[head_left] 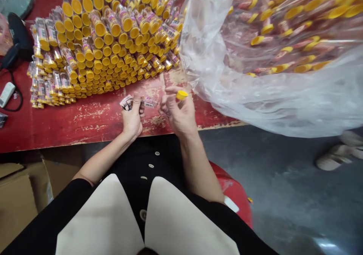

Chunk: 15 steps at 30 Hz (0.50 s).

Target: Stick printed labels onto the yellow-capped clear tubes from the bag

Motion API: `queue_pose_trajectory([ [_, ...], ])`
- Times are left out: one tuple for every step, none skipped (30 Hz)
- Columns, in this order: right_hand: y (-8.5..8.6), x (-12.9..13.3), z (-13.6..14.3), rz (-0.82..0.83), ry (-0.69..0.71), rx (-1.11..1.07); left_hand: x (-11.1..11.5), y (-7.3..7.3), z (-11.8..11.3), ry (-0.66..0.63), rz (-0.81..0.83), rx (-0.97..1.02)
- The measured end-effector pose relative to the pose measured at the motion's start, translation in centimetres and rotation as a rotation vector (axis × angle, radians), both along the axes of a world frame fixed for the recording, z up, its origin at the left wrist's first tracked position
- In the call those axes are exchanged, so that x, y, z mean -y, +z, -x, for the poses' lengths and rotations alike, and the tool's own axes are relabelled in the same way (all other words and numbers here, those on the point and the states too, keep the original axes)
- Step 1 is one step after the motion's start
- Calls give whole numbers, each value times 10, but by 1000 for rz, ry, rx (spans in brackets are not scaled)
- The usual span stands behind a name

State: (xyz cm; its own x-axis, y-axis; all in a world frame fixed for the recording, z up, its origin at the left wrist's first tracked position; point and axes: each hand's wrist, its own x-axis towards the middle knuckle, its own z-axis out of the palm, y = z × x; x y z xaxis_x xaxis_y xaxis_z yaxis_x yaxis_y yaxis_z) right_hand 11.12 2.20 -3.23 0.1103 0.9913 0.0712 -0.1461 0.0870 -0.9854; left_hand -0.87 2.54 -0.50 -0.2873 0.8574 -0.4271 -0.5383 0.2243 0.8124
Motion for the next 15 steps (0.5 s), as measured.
queue_pose_trajectory([
  [1,1,-5,-40,-24,6,0,1,1,-6,15,11],
  [3,3,-9,-79,-54,37,-1,3,2,-18,26,23],
  [6,6,-13,-108,-80,82,0,4,3,-33,37,34],
  [10,10,-16,-125,-99,123,0,5,3,-49,46,43],
  [14,14,-17,-137,-111,147,1,6,3,-62,52,52],
  [18,18,-17,-148,-118,153,2,6,3,-73,54,60],
  [22,21,-15,-160,-128,150,4,7,3,-85,54,67],
  [24,24,-13,-174,-146,149,5,7,2,-97,54,72],
  [26,27,-10,-186,-174,158,6,8,2,-110,55,76],
  [26,29,-6,-195,-207,176,7,8,1,-126,58,79],
  [25,31,-3,-203,-239,198,8,8,0,-140,64,82],
  [23,34,-1,-210,-270,214,9,9,0,-155,74,84],
  [21,37,0,-223,-292,227,10,9,-1,-168,85,85],
  [18,40,1,-242,-306,238,12,9,-1,-177,92,86],
  [17,44,0,-264,-306,247,13,9,-2,-180,92,89],
])
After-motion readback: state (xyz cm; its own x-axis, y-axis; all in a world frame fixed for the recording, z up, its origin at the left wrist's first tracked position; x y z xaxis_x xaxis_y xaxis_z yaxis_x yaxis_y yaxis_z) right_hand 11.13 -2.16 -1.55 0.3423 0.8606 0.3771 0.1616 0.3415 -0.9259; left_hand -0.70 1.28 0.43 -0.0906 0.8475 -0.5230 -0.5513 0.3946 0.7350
